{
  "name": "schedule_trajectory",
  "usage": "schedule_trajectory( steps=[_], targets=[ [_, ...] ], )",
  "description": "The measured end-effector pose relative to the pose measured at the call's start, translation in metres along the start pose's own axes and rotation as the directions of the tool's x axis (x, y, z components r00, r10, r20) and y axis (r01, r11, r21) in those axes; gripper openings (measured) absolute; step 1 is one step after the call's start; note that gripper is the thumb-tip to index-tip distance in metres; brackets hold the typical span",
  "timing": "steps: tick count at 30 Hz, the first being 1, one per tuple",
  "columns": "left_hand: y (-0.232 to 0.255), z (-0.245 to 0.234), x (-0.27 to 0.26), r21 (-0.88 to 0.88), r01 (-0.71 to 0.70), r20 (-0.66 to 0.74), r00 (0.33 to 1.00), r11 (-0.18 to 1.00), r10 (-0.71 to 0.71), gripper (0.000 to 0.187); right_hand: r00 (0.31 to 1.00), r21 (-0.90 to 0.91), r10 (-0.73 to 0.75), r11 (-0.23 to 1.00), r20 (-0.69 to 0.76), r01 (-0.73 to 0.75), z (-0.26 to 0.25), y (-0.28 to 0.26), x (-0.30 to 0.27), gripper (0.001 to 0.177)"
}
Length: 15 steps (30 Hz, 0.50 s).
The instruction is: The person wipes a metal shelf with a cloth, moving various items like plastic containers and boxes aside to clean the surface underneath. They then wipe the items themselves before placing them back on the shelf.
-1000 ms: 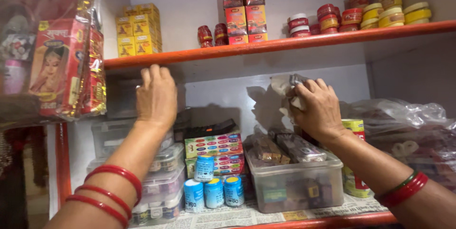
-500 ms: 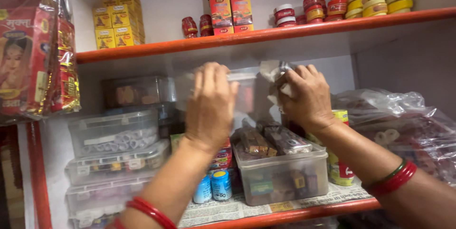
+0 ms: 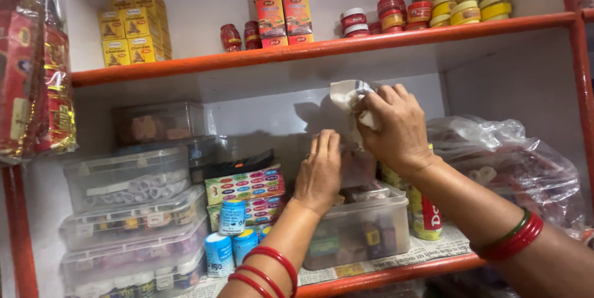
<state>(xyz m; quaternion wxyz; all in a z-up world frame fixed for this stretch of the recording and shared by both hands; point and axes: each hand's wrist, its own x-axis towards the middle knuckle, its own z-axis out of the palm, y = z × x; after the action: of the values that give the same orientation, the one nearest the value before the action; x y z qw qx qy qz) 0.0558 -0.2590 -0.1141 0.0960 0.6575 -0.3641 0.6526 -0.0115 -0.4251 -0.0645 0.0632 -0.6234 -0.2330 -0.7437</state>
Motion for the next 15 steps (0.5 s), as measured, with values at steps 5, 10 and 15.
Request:
schedule_trajectory(
  steps=[5,10,15],
  targets=[
    [-0.003,0.002,-0.002,-0.033,0.111,0.251,0.963,0.993,-0.099,0.040,1.000,0.033,0.009,0.999,0.012,-0.009,0.001,-0.007,-0.004,0.025],
    [-0.011,-0.013,-0.011,0.024,0.200,0.239,0.950,0.979,-0.200,0.051,1.000,0.048,-0.006,0.999,0.026,0.005,0.005,-0.019,-0.005,0.030],
    [-0.026,-0.039,-0.017,0.053,0.180,0.259,0.948,0.982,-0.188,0.065,0.999,0.073,-0.033,0.997,0.008,0.033,0.010,-0.033,-0.001,0.031]
  ],
)
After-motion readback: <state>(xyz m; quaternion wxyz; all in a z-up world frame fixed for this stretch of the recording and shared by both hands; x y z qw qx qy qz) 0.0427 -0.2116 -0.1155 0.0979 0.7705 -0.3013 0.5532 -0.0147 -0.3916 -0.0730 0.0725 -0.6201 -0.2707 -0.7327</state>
